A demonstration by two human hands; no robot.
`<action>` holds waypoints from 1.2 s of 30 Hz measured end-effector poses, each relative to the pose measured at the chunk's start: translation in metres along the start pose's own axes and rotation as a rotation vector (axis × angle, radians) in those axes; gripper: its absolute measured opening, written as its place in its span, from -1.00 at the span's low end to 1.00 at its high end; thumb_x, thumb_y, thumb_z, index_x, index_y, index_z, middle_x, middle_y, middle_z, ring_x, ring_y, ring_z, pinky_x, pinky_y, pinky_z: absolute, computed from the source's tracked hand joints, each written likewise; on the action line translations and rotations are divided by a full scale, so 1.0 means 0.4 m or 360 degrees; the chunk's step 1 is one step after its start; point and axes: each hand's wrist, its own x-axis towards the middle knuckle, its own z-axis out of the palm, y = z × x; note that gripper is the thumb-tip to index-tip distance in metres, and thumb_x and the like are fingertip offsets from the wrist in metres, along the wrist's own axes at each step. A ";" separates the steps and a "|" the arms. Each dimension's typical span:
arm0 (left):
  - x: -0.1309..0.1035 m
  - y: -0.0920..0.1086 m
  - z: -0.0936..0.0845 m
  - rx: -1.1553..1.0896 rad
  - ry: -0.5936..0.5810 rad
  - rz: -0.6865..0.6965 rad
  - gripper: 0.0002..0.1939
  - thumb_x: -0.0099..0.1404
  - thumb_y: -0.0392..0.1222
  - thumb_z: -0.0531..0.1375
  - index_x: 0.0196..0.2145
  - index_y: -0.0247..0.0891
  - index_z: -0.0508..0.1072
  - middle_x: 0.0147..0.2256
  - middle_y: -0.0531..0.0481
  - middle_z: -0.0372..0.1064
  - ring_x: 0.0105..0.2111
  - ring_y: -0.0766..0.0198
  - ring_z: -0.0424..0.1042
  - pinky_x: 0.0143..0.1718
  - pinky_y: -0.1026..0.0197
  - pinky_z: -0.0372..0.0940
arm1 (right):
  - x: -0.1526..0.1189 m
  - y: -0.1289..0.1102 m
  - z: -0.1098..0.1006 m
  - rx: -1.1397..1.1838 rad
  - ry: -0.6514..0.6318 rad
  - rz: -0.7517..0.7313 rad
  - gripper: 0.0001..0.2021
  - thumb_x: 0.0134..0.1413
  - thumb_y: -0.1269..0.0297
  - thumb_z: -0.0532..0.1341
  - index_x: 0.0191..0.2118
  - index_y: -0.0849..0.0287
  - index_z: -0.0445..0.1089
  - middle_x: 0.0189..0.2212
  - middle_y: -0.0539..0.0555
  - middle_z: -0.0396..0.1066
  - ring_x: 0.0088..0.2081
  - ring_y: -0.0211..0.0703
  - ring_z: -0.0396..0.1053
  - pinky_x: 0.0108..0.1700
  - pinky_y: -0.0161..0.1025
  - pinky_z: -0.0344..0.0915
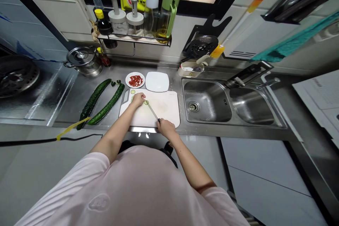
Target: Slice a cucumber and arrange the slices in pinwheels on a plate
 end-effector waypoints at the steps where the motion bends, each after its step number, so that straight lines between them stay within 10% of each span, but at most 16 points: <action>1: 0.000 0.001 0.000 -0.0001 -0.0001 -0.0008 -0.79 0.08 -0.34 0.24 -0.26 -0.22 0.52 -0.34 0.04 0.46 -0.33 0.31 0.38 -0.25 0.32 0.22 | 0.002 0.000 -0.001 0.0002 -0.0001 -0.0003 -0.62 0.31 0.11 -0.08 -0.06 0.23 0.36 -0.14 0.27 0.47 -0.09 0.01 0.43 -0.13 -0.17 0.25; 36: -0.001 -0.001 -0.002 -0.0010 0.0008 0.0018 -0.79 0.06 -0.33 0.26 -0.28 -0.22 0.52 -0.35 0.04 0.45 -0.33 0.30 0.38 -0.26 0.31 0.22 | -0.043 0.028 0.003 -0.0002 -0.0041 0.0009 -0.61 0.30 0.09 -0.06 -0.05 0.23 0.37 -0.13 0.27 0.47 -0.08 0.05 0.43 -0.12 -0.17 0.26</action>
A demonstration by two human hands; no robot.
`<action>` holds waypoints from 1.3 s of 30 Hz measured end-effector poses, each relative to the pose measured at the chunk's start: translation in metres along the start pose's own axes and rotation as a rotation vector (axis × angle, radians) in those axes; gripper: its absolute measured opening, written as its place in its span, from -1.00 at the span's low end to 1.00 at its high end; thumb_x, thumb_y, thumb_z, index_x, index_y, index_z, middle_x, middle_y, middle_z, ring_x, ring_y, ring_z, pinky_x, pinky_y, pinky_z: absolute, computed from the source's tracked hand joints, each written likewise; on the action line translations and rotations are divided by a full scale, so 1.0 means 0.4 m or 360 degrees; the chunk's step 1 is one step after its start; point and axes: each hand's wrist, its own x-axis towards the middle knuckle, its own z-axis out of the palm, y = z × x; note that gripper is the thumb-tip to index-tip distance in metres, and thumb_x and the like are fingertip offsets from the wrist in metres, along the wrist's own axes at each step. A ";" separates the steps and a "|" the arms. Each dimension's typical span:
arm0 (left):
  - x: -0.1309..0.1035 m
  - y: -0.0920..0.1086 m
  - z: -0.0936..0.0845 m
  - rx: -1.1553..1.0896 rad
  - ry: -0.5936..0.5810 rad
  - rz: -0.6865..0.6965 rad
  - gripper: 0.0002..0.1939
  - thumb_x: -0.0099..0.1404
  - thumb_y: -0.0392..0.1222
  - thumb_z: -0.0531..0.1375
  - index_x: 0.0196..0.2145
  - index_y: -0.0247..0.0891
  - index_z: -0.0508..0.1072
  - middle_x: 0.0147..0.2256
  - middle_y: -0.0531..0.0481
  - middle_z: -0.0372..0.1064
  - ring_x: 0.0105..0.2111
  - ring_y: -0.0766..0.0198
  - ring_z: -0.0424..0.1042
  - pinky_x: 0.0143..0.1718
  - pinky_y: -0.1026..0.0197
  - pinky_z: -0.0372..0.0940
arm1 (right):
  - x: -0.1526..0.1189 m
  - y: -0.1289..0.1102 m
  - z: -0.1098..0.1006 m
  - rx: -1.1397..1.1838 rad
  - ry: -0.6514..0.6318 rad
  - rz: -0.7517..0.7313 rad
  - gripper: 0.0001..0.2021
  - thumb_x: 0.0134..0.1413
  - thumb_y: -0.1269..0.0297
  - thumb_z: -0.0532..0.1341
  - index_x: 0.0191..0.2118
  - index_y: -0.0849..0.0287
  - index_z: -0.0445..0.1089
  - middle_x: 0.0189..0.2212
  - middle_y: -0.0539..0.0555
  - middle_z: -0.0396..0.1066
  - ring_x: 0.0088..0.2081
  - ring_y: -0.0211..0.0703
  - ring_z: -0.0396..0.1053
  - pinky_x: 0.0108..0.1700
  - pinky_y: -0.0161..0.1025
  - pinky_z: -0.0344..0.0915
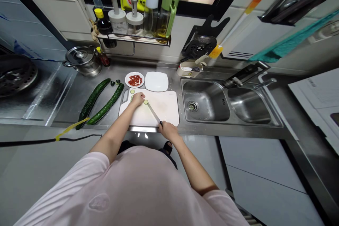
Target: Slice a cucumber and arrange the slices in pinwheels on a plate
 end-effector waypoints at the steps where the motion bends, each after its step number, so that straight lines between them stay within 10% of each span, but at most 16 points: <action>1: 0.000 0.000 0.000 -0.0003 0.0001 0.0000 -0.79 0.06 -0.33 0.26 -0.28 -0.23 0.52 -0.35 0.03 0.46 -0.33 0.30 0.38 -0.26 0.31 0.22 | 0.004 -0.003 -0.001 0.0000 0.0007 0.0001 -0.60 0.30 0.09 -0.06 -0.04 0.23 0.37 -0.13 0.27 0.47 -0.08 0.05 0.43 -0.12 -0.17 0.26; 39: 0.007 -0.003 0.002 -0.0020 -0.0017 -0.0029 -0.79 0.04 -0.33 0.27 -0.29 -0.23 0.51 -0.34 0.04 0.46 -0.34 0.31 0.38 -0.27 0.31 0.22 | 0.020 -0.004 0.000 -0.0006 0.0019 -0.0018 -0.60 0.29 0.09 -0.07 -0.06 0.23 0.37 -0.14 0.28 0.47 -0.08 0.06 0.43 -0.13 -0.13 0.27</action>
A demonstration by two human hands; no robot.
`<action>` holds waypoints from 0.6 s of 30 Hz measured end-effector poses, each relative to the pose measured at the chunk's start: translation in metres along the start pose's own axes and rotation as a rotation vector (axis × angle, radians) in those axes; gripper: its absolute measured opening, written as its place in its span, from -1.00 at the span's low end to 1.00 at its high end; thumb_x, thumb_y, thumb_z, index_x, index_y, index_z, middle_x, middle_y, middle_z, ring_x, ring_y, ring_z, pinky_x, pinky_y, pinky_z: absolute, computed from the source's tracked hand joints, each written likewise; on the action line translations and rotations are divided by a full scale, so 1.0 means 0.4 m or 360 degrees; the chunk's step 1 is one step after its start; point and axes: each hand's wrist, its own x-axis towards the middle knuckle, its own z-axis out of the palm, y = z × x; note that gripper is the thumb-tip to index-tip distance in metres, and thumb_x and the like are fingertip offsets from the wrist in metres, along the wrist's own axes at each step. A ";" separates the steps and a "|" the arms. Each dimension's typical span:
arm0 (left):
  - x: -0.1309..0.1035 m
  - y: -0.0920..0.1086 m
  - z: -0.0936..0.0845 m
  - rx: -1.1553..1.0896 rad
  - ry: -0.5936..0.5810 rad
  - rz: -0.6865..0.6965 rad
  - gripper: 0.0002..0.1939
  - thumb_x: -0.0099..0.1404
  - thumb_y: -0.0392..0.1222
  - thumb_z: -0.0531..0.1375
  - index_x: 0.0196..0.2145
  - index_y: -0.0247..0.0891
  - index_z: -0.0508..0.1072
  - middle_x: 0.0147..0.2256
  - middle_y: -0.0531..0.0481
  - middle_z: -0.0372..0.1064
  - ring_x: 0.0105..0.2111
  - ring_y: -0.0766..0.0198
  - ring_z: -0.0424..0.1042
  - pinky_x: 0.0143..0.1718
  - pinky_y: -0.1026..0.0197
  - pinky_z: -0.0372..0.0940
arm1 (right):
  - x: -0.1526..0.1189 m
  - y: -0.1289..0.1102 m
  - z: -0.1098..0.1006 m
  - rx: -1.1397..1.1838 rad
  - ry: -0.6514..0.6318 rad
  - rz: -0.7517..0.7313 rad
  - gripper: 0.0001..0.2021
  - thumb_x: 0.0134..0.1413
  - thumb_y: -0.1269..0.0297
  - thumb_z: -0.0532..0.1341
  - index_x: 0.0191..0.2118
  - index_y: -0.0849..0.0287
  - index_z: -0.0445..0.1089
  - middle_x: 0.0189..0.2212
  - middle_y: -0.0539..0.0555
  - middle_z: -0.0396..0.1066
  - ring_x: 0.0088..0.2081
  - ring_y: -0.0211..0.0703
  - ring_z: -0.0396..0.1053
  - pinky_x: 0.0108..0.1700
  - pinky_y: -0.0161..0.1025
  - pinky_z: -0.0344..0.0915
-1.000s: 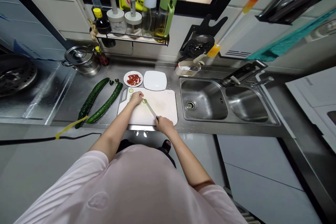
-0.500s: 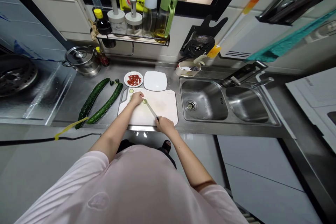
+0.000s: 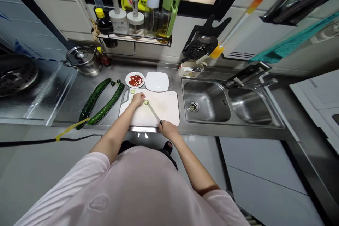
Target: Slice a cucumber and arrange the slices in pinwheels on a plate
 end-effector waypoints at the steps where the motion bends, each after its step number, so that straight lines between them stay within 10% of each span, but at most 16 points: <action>1: 0.001 -0.001 0.000 -0.0003 0.0003 0.0003 -0.79 0.04 -0.33 0.27 -0.29 -0.23 0.51 -0.34 0.04 0.46 -0.34 0.31 0.38 -0.27 0.31 0.22 | -0.004 0.002 0.001 0.0002 0.0002 0.0004 -0.60 0.29 0.08 -0.08 -0.06 0.23 0.37 -0.14 0.28 0.47 -0.09 0.07 0.43 -0.13 -0.13 0.27; 18: 0.006 -0.014 0.011 -0.0009 0.0022 0.0028 -0.79 0.07 -0.32 0.25 -0.27 -0.22 0.51 -0.34 0.03 0.46 -0.33 0.31 0.39 -0.25 0.30 0.23 | 0.020 -0.011 -0.002 0.0045 -0.0007 0.0013 -0.61 0.28 0.10 -0.05 -0.05 0.25 0.38 -0.13 0.29 0.46 -0.07 0.07 0.43 -0.11 -0.12 0.27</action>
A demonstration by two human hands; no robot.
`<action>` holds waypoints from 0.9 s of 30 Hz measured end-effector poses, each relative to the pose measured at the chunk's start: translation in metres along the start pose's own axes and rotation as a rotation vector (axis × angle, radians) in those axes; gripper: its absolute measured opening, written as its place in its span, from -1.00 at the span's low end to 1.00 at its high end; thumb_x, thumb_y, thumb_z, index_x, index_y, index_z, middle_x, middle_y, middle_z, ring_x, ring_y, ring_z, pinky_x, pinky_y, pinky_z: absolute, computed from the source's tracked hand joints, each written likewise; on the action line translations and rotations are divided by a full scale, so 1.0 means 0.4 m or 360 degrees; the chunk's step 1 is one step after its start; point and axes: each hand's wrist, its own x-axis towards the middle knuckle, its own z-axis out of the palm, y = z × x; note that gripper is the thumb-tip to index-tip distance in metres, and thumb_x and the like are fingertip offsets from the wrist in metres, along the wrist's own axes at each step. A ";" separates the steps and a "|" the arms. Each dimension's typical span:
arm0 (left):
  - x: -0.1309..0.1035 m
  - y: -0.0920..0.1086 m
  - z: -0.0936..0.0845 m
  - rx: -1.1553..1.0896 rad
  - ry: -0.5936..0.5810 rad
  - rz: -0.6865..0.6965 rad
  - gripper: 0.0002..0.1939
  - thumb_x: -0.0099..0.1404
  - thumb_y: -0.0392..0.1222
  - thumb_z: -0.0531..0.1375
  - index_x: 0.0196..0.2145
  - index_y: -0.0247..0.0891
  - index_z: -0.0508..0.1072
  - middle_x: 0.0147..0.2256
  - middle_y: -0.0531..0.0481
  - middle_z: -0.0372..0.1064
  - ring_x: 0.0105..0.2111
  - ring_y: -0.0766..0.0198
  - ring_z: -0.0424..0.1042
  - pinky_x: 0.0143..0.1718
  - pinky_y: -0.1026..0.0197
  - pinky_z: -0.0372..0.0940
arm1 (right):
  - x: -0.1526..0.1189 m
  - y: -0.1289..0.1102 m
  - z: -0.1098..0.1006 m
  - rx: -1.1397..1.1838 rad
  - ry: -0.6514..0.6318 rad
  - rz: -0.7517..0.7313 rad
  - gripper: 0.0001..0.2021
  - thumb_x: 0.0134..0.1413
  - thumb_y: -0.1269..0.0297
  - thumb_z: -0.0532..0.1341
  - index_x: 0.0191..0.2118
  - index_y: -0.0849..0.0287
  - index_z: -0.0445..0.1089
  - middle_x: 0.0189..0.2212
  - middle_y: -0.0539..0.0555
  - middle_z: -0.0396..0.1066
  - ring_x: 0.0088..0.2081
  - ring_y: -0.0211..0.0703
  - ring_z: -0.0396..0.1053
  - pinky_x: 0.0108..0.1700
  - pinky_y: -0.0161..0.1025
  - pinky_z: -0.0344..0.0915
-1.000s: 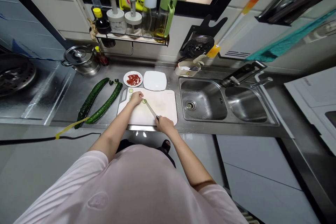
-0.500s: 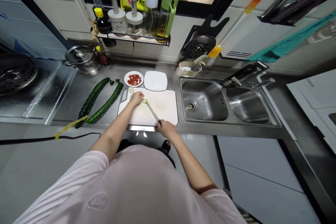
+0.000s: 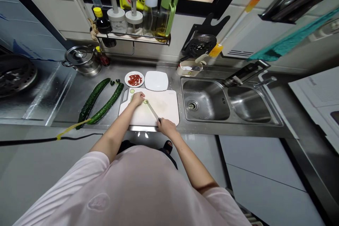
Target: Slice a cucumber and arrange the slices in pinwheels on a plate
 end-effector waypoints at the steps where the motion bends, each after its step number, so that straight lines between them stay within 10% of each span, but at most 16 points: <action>1: -0.001 0.000 0.001 -0.0003 0.0004 0.0000 -0.79 0.07 -0.32 0.25 -0.27 -0.22 0.51 -0.34 0.04 0.46 -0.32 0.31 0.39 -0.24 0.30 0.23 | -0.005 0.002 0.001 -0.0002 -0.0002 0.0001 -0.61 0.29 0.11 -0.06 -0.05 0.25 0.38 -0.13 0.29 0.47 -0.07 0.07 0.43 -0.12 -0.12 0.27; 27: -0.107 0.013 0.022 0.0174 0.0116 0.0275 -0.67 0.25 -0.27 0.09 -0.04 -0.26 0.47 -0.08 -0.15 0.32 -0.03 0.14 0.32 0.08 0.18 0.17 | -0.062 0.052 0.031 0.0055 -0.0021 0.0027 -0.59 0.30 0.05 -0.07 -0.05 0.21 0.36 -0.14 0.27 0.47 -0.08 0.07 0.42 -0.13 -0.14 0.24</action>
